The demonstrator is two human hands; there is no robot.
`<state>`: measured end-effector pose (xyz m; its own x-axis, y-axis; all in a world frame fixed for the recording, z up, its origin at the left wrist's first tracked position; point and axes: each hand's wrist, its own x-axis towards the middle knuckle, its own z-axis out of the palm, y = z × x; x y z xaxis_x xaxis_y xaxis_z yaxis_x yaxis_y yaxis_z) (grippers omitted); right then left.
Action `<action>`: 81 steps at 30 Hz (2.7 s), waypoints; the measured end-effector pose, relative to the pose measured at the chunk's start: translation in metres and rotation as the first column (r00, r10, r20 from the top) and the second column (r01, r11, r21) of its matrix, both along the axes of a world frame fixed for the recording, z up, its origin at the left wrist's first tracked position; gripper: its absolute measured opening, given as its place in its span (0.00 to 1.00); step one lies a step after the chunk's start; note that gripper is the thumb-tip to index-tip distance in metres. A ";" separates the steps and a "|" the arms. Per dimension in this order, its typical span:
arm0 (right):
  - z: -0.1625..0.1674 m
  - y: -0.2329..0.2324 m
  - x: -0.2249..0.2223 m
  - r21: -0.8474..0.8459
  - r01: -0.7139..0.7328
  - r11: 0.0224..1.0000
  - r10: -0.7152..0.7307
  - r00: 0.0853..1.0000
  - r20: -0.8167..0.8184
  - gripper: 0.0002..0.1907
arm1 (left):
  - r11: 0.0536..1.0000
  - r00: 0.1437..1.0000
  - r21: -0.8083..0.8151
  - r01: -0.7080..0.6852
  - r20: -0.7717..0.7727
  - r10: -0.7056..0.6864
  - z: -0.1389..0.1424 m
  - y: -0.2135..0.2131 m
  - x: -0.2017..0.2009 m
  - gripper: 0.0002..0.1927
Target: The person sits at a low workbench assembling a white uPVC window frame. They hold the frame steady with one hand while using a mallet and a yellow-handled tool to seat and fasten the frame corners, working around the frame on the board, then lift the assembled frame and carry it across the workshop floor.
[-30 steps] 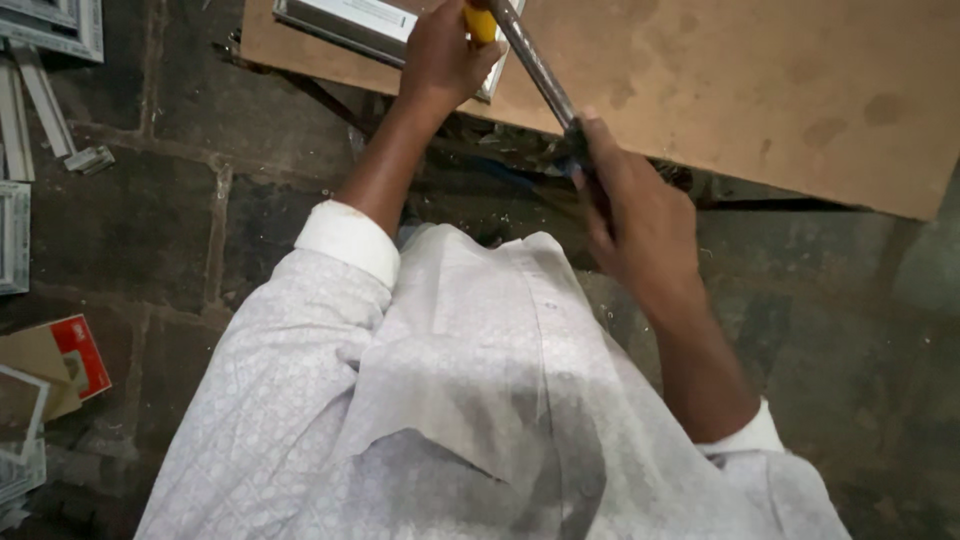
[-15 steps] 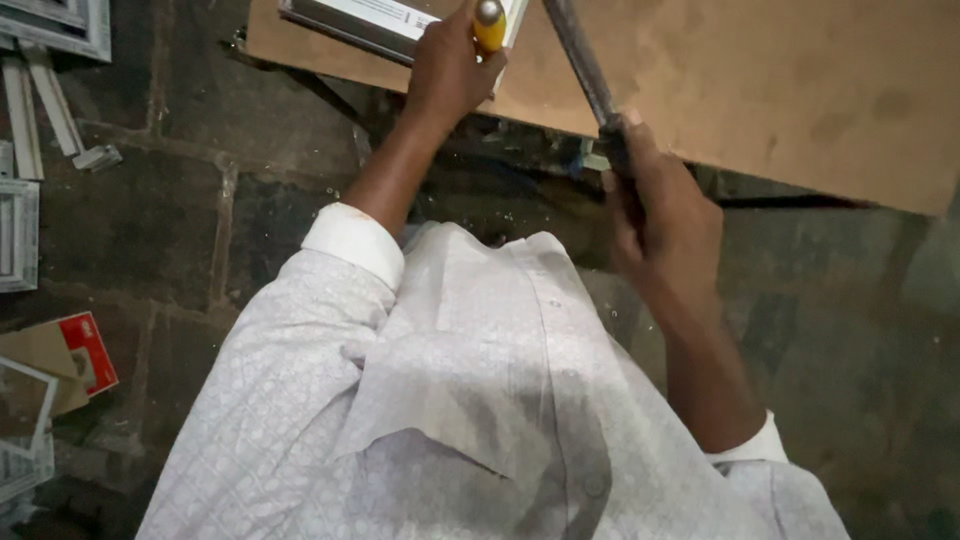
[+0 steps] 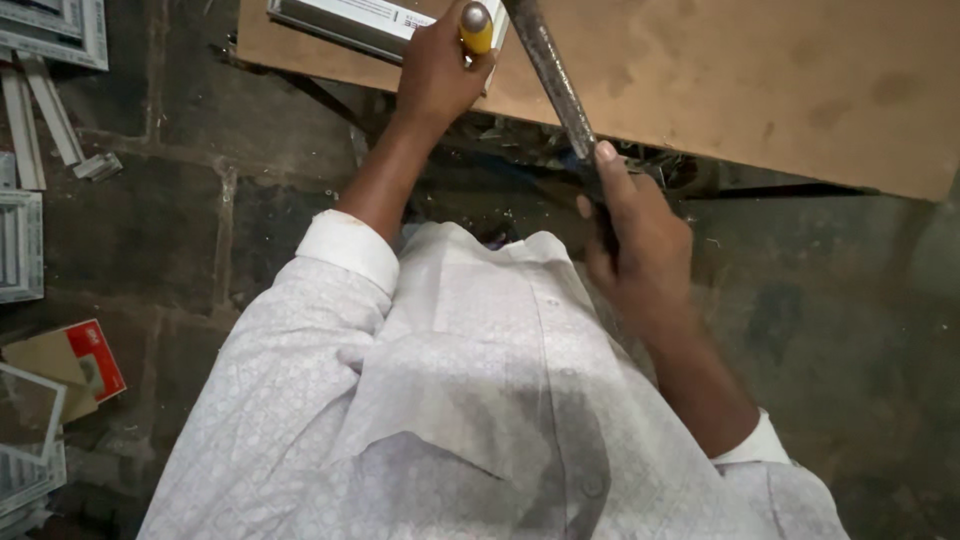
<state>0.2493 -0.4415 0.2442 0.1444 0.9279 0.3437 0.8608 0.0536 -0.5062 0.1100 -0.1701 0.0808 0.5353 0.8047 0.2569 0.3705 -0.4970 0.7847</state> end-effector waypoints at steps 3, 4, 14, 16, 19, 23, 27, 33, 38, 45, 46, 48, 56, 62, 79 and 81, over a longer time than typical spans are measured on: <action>-0.014 0.014 0.002 -0.045 0.005 0.999 -0.005 1.000 0.004 0.28 | 0.993 1.000 0.118 -0.028 0.005 0.027 0.000 -0.001 0.000 0.30; -0.017 0.016 0.004 -0.073 0.008 0.997 -0.008 1.000 0.004 0.28 | 0.989 0.999 0.146 -0.034 0.012 0.032 -0.001 -0.001 0.000 0.32; -0.019 0.008 -0.002 0.024 -0.004 1.000 0.007 0.992 -0.130 0.27 | 0.998 0.999 0.061 -0.026 -0.026 0.028 -0.006 0.004 -0.001 0.26; -0.017 0.014 -0.004 -0.103 -0.006 0.995 0.002 0.999 -0.043 0.30 | 0.992 1.000 0.123 -0.012 -0.003 0.013 -0.007 0.005 -0.002 0.25; -0.005 0.005 -0.002 -0.097 0.073 0.993 -0.085 0.989 -0.120 0.29 | 0.962 1.000 0.271 -0.017 0.013 0.014 -0.007 0.005 -0.003 0.26; 0.000 -0.001 -0.004 0.053 -0.022 0.998 0.029 0.990 -0.135 0.29 | 1.000 1.000 0.030 -0.010 0.019 0.010 -0.001 0.000 -0.003 0.26; -0.006 0.010 -0.002 0.008 -0.034 0.999 0.034 0.995 -0.099 0.28 | 0.999 1.000 0.029 -0.019 0.019 0.018 0.007 0.000 -0.001 0.29; 0.002 -0.004 0.003 0.019 0.020 1.000 -0.018 0.993 -0.113 0.29 | 0.986 0.998 0.161 -0.039 -0.045 0.047 0.004 -0.001 0.001 0.28; 0.001 0.008 -0.006 -0.038 -0.041 0.998 0.041 0.999 -0.018 0.32 | 0.999 0.999 0.038 0.022 0.038 -0.024 -0.006 0.006 0.000 0.20; 0.012 0.001 -0.011 0.006 -0.054 0.999 0.054 0.996 -0.064 0.29 | 0.997 0.999 0.079 -0.007 -0.040 0.011 -0.004 0.007 0.001 0.23; 0.011 0.001 -0.012 0.039 -0.074 0.997 0.077 0.993 -0.085 0.28 | 0.999 0.998 0.028 -0.030 -0.062 0.031 -0.003 0.006 0.000 0.28; 0.006 0.004 -0.012 -0.087 -0.022 0.996 0.024 1.000 0.019 0.30 | 0.995 1.000 0.101 0.004 0.021 -0.007 0.000 0.001 -0.001 0.26; -0.006 0.007 -0.003 0.001 0.025 1.000 -0.025 0.998 -0.058 0.26 | 0.993 0.999 0.117 -0.003 0.048 -0.002 0.009 -0.001 -0.001 0.25; -0.004 0.009 -0.012 -0.091 0.042 0.995 -0.045 0.999 -0.028 0.24 | 0.998 0.994 0.056 0.025 -0.104 -0.019 0.007 -0.004 -0.002 0.16; -0.168 -0.076 0.017 -0.618 0.158 0.770 -0.625 -0.006 -0.780 0.30 | 0.910 0.900 -0.146 -0.388 0.155 0.409 -0.022 -0.038 -0.093 0.19; -0.175 -0.085 0.020 -0.688 0.158 0.709 -0.690 -0.052 -0.722 0.29 | 0.808 0.858 -0.396 -0.436 0.089 0.506 -0.028 -0.044 -0.107 0.20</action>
